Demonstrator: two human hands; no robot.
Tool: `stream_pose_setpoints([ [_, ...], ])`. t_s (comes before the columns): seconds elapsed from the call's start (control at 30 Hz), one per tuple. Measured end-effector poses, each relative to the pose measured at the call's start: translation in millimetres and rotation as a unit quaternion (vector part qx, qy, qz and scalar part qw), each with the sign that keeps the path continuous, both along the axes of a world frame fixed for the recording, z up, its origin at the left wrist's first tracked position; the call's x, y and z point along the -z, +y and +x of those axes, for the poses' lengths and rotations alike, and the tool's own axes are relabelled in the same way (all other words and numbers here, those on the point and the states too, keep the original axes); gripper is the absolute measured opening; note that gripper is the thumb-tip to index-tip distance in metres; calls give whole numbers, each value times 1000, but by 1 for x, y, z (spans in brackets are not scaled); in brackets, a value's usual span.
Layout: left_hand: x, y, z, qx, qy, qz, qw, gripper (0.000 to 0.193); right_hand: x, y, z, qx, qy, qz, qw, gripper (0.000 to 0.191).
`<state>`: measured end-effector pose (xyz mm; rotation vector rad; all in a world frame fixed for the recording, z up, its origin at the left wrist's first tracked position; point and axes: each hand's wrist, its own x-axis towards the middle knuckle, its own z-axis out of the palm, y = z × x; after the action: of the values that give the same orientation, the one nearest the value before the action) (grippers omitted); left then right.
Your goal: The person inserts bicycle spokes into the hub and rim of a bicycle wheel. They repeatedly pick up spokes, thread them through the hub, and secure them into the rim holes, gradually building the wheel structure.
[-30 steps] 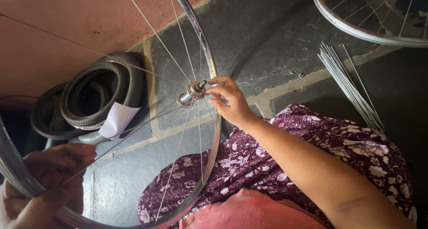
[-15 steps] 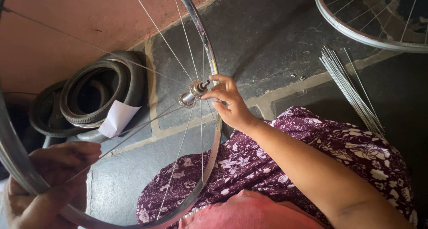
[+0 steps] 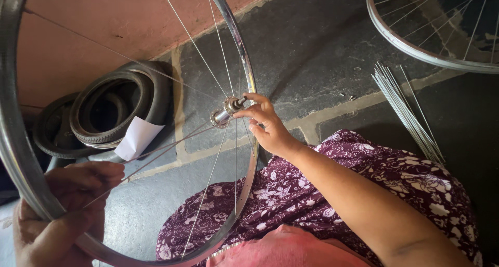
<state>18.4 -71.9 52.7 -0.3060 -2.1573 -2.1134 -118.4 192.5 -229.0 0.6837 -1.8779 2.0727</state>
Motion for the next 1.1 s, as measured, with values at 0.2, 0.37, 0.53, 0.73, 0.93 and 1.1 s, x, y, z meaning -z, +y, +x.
stream_pose_setpoints([
  [0.2,-3,8,1,-22,-11,-8,1000,45,0,-3,1,-2,13,24,1000,54],
  [0.37,-4,14,1,-40,-14,-27,999,43,-4,-3,2,-11,11,19,1000,60],
  [0.53,-8,20,1,-41,-21,-36,998,42,-9,-4,5,-5,26,53,998,69],
  [0.73,-10,24,3,-67,-26,-64,995,38,-11,-5,4,13,50,54,997,69],
  [0.93,-7,18,0,-52,-26,-68,996,44,-12,-3,3,20,29,56,998,64],
  [1.1,-5,18,1,-46,-20,-54,997,44,-14,3,2,9,10,7,1000,54],
])
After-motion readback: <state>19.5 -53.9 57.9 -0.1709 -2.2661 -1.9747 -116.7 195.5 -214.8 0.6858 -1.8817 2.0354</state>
